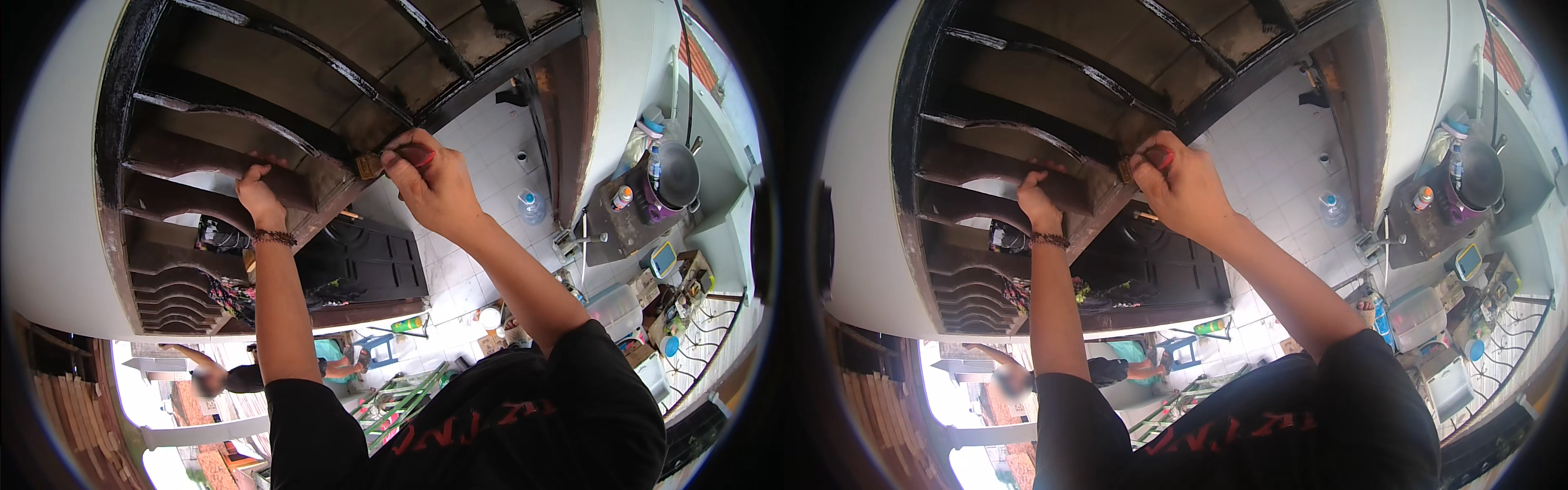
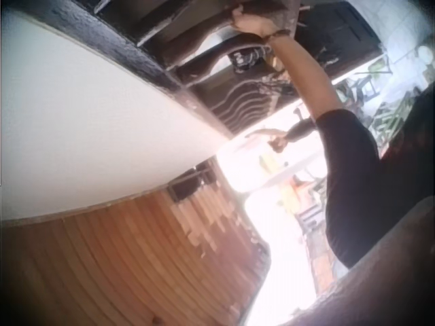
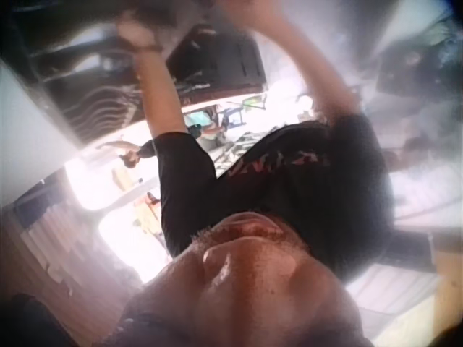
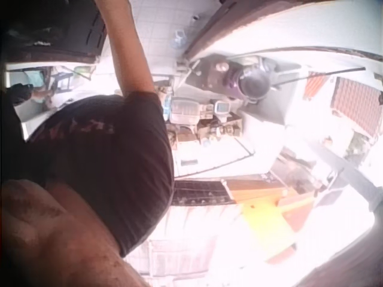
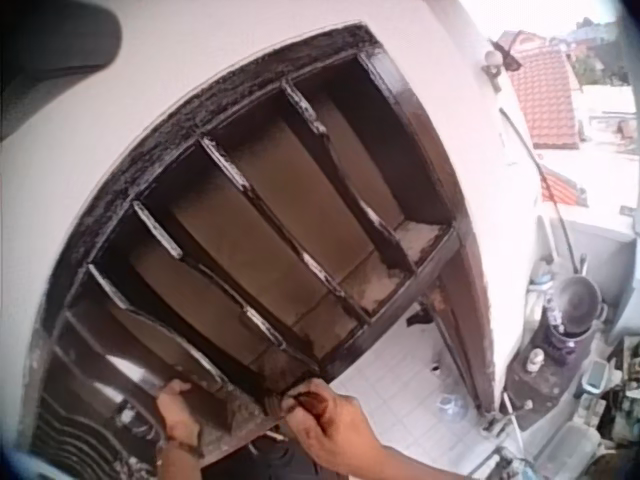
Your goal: The person paints the interior surfaces of a wooden cabinet with black paint using a small brush. They repeatedly dip the brush into a paint can and apply paint to the vertical dividers and horizontal shelves inside the cabinet.
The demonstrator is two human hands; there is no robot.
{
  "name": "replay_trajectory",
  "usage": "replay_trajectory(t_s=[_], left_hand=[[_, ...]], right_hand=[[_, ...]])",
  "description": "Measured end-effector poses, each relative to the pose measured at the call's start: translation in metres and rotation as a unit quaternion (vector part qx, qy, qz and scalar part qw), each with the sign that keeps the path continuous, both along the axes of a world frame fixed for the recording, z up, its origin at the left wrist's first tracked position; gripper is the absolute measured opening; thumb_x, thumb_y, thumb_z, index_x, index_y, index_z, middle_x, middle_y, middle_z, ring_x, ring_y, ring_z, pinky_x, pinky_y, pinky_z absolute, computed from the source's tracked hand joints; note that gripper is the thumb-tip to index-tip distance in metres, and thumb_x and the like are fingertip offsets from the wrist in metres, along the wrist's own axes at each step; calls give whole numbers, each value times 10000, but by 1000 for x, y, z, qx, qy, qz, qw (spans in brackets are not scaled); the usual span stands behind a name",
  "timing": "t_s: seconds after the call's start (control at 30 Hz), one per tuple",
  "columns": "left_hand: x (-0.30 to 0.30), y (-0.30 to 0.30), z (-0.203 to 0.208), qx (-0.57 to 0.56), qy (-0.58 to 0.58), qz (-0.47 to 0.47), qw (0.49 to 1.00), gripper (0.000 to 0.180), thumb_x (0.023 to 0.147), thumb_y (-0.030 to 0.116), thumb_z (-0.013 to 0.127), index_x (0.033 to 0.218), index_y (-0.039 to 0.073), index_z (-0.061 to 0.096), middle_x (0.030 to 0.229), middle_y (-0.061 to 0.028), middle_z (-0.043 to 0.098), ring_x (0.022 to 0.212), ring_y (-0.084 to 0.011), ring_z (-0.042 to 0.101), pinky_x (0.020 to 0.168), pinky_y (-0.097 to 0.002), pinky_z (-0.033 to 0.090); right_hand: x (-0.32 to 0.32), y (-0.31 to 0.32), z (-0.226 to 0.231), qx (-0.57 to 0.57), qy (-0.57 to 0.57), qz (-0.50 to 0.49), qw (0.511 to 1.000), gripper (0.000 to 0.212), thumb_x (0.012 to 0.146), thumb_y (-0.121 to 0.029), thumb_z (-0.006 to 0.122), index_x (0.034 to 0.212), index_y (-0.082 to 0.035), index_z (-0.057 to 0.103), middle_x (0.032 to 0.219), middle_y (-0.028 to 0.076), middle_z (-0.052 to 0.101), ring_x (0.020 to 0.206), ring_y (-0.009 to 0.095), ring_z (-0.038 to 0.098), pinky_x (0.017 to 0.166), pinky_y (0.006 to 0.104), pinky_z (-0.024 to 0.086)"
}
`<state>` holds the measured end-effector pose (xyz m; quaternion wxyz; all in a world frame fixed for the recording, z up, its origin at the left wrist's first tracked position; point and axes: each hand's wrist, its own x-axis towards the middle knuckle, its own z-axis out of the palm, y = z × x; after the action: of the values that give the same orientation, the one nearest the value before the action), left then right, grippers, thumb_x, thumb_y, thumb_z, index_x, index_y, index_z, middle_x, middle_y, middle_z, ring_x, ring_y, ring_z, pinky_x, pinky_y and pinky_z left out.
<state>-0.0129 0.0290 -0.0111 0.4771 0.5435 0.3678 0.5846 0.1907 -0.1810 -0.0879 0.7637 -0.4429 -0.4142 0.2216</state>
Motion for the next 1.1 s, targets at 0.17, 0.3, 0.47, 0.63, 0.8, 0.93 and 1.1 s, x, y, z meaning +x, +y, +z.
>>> replay_trajectory(t_s=[0.17, 0.3, 0.47, 0.63, 0.8, 0.93, 1.1], left_hand=[[7, -2, 4, 12, 22, -9, 1000, 390, 695, -20, 493, 1081, -1, 550, 862, -167, 602, 763, -348, 638, 738, -447, 551], [5, -8, 3, 10, 13, 0, 1000, 389, 696, -20, 492, 1080, 2, 551, 851, -165, 607, 751, -348, 640, 730, -448, 550], [10, -8, 5, 0, 11, 7, 1000, 388, 692, -11, 500, 1076, 5, 552, 847, -164, 608, 750, -347, 642, 721, -451, 549], [4, -5, 3, 12, 5, -2, 1000, 382, 689, -5, 507, 1069, 0, 549, 847, -167, 608, 751, -347, 642, 731, -452, 553], [3, -2, 2, 6, 4, 0, 1000, 386, 692, -5, 507, 1076, -13, 548, 850, -173, 609, 755, -345, 641, 738, -452, 555], [5, -3, 3, 22, 13, -5, 1000, 380, 697, -6, 506, 1074, -24, 547, 851, -173, 608, 753, -338, 637, 744, -449, 555], [4, -4, 0, 20, -7, -2, 1000, 359, 703, -16, 507, 1060, -34, 543, 844, -169, 600, 742, -321, 630, 741, -436, 555]], right_hand=[[-1, 18, -3, 38, -35, -39, 998, 184, 939, -157, 659, 1058, -31, 597, 813, 152, 693, 715, 313, 688, 643, 338, 526], [-11, -7, -15, 63, -105, -2, 992, 178, 948, -124, 641, 1095, -33, 596, 814, 150, 682, 722, 307, 689, 668, 343, 532], [-1, 0, -11, 76, -76, -55, 993, 182, 925, -115, 645, 1075, -22, 601, 880, 177, 673, 773, 337, 678, 675, 384, 529], [-1, -7, -14, 56, -104, -21, 993, 181, 937, -118, 654, 1083, -23, 605, 822, 151, 697, 737, 297, 704, 670, 333, 538], [-9, 30, 13, 31, -12, -111, 993, 197, 946, -167, 645, 1077, -24, 612, 838, 178, 703, 731, 327, 700, 664, 348, 538], [-26, 57, 14, -54, -52, -97, 992, 210, 934, -166, 631, 1063, -2, 614, 787, 185, 692, 712, 343, 695, 665, 363, 536], [-11, 50, 23, 7, -19, -107, 994, 172, 917, -131, 622, 995, 22, 631, 740, 175, 683, 697, 317, 697, 651, 359, 534]])
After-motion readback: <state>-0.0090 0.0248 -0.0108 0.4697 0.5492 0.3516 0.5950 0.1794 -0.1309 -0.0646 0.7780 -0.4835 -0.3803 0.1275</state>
